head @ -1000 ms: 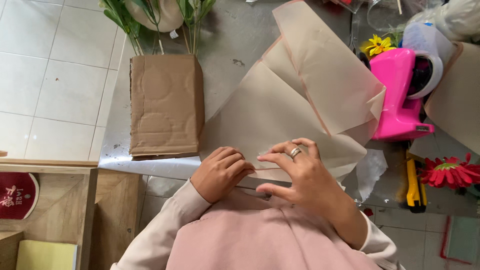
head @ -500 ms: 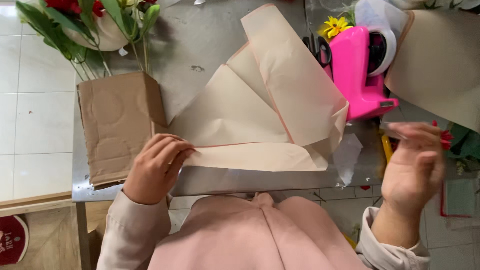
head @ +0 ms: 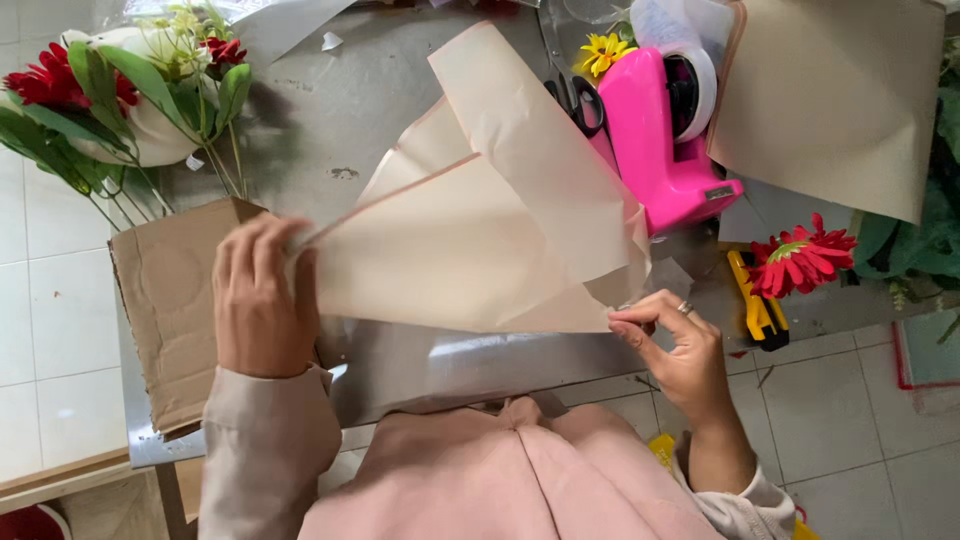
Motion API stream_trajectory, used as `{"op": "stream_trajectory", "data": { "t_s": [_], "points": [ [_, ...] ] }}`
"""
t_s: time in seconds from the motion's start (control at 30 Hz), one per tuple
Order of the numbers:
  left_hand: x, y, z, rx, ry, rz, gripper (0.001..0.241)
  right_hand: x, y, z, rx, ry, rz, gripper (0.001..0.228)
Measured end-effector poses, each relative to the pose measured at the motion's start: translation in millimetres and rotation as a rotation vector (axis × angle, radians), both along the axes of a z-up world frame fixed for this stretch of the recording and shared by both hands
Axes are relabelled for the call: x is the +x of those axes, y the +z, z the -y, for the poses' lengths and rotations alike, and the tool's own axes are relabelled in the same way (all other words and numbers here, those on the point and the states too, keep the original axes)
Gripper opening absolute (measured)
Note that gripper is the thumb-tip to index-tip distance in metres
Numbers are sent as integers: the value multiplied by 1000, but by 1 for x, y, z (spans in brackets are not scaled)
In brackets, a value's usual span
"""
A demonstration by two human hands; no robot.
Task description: The person prepares a bouquet by folding and creasing wrapping paper on a table, securing it with tape, and then placing a small bundle of artificial flowers with a decorative teddy bear into the paper wrap.
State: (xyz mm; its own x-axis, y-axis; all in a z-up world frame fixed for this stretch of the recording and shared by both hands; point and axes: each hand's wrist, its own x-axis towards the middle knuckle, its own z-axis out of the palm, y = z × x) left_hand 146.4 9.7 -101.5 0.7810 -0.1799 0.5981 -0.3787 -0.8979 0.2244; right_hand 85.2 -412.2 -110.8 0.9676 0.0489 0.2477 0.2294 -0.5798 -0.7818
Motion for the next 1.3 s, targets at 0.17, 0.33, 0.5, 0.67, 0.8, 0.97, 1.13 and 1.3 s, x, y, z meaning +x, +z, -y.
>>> {"op": "stream_trajectory", "data": {
  "t_s": [0.17, 0.33, 0.5, 0.67, 0.8, 0.97, 1.13, 1.3],
  "points": [
    [-31, 65, 116, 113, -116, 70, 56, -4, 45, -42, -87, 62, -31, 5],
    [-12, 44, 159, 151, -656, -93, 58, -9, 67, -59, -369, 181, 250, 7],
    [2, 17, 159, -9, -810, -370, 14, -19, 59, -58, -562, 156, 435, 6],
    [10, -1, 143, -175, -953, -443, 19, -23, 61, -65, -579, 158, 556, 4],
    [29, -14, 117, -305, -942, -494, 15, -50, 36, -41, -429, 329, 639, 17],
    [23, 13, 80, -243, -846, -480, 12, -28, 14, -4, -265, -138, 374, 25],
    [5, 7, 75, -176, -771, -405, 11, -9, -12, -14, -240, -140, 69, 60],
    [-8, 18, 77, -128, -732, -387, 12, 18, -27, -45, -177, -75, -202, 49]
  ]
}}
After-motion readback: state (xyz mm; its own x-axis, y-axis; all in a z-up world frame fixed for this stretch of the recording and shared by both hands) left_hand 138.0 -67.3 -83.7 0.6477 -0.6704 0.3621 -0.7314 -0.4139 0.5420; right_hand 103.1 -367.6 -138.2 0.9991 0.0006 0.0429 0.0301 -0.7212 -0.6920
